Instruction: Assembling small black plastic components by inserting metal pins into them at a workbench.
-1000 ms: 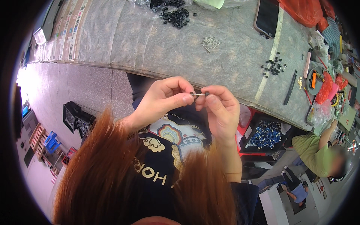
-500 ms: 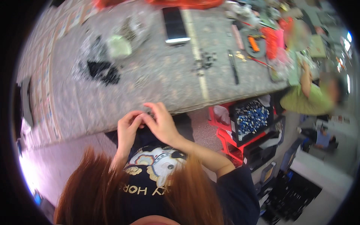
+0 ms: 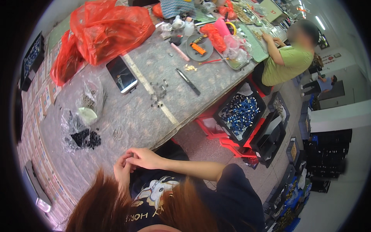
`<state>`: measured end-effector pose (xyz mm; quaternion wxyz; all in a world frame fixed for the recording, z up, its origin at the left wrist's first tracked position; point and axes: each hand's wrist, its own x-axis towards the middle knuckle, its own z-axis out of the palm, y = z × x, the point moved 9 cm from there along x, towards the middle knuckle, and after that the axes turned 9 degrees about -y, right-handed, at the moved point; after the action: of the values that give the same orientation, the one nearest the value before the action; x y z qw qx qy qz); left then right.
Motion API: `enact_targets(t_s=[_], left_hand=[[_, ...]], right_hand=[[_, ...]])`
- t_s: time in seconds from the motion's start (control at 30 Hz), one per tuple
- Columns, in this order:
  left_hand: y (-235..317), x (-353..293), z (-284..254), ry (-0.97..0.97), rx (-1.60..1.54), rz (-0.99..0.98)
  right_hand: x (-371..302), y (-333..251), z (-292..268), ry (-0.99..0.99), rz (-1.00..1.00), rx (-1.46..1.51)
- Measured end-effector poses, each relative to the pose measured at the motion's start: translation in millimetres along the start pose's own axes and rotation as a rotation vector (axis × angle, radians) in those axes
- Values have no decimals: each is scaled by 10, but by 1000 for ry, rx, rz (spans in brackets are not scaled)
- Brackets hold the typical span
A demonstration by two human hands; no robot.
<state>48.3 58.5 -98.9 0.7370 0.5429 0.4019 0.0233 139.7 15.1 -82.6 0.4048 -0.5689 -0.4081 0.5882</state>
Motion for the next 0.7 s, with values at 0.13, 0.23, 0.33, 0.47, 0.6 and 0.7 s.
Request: enact_targets(t_s=[0.13,0.23,0.33,0.47,0.6,0.7], left_hand=[[-62,-12,-4,-75,-20,-71],[-86,19,8,-106,-62,-92],[-106,33,14,-126,-95,-113],[-160,56,-16,-126,-113,-133],[-184,95,34,-180,-110,-131],[-185,100,36,-222,-124,-87]], right_hand=[[31,-96,29,-82,25,-26],[111,72,64,-179,85,155],[94,195,134,-261,190,318],[92,140,124,-279,182,277],[85,182,100,-293,219,285],[90,101,70,-252,207,282]])
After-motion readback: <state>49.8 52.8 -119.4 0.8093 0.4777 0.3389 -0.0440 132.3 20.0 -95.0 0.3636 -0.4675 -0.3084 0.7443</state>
